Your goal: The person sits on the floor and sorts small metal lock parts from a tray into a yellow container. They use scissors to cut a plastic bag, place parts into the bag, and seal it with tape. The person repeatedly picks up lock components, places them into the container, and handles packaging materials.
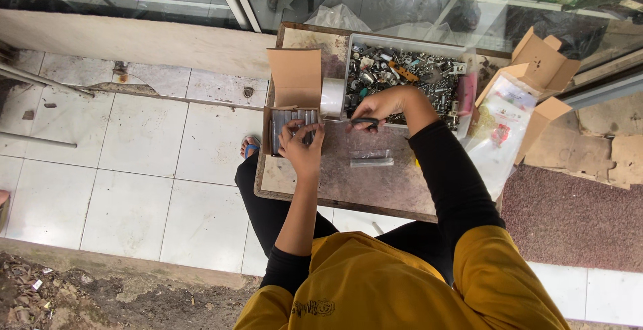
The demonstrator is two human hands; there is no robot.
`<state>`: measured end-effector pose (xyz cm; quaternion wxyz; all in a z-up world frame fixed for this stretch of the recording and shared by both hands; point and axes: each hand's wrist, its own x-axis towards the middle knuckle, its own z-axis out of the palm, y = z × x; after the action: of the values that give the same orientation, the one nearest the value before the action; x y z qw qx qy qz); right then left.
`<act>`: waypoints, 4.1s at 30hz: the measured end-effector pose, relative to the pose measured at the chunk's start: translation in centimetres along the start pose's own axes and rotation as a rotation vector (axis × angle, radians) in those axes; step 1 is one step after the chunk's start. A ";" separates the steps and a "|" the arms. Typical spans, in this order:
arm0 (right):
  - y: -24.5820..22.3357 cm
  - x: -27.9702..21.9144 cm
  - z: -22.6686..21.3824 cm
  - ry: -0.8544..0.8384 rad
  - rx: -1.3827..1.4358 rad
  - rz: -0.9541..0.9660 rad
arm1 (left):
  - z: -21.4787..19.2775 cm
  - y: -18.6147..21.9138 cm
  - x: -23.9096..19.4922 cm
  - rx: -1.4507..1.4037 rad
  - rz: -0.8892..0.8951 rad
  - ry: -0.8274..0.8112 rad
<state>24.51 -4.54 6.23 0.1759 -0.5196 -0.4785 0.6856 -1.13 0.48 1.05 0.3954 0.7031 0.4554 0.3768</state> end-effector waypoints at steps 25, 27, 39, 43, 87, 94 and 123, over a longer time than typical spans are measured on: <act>1.0 1.1 1.2 0.095 0.112 -0.091 | -0.3 -0.2 0.4 0.043 -0.026 -0.020; 1.1 1.1 1.4 0.111 0.106 -0.105 | -0.2 -0.4 0.4 0.030 -0.025 -0.011; 1.6 0.8 2.4 0.162 0.103 -0.140 | -0.1 -0.9 0.5 0.005 -0.010 -0.013; 1.4 -0.4 2.8 0.158 0.068 -0.138 | -0.7 -0.4 0.2 -0.065 -0.001 -0.044; 10.4 -4.1 23.2 1.252 0.517 -0.535 | -0.6 -1.9 -11.0 -0.094 0.270 -0.454; 14.5 -2.2 21.4 1.635 -0.156 -0.202 | 4.7 -2.8 -6.8 0.292 0.512 -0.425; 9.7 -1.7 23.1 1.623 -0.732 -0.329 | 6.5 -3.2 -5.4 0.549 0.587 -0.746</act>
<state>7.26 -21.37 -0.93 0.3788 -0.7919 -0.4636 -0.1204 1.90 -5.05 -5.39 0.2103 0.9639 0.1505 0.0639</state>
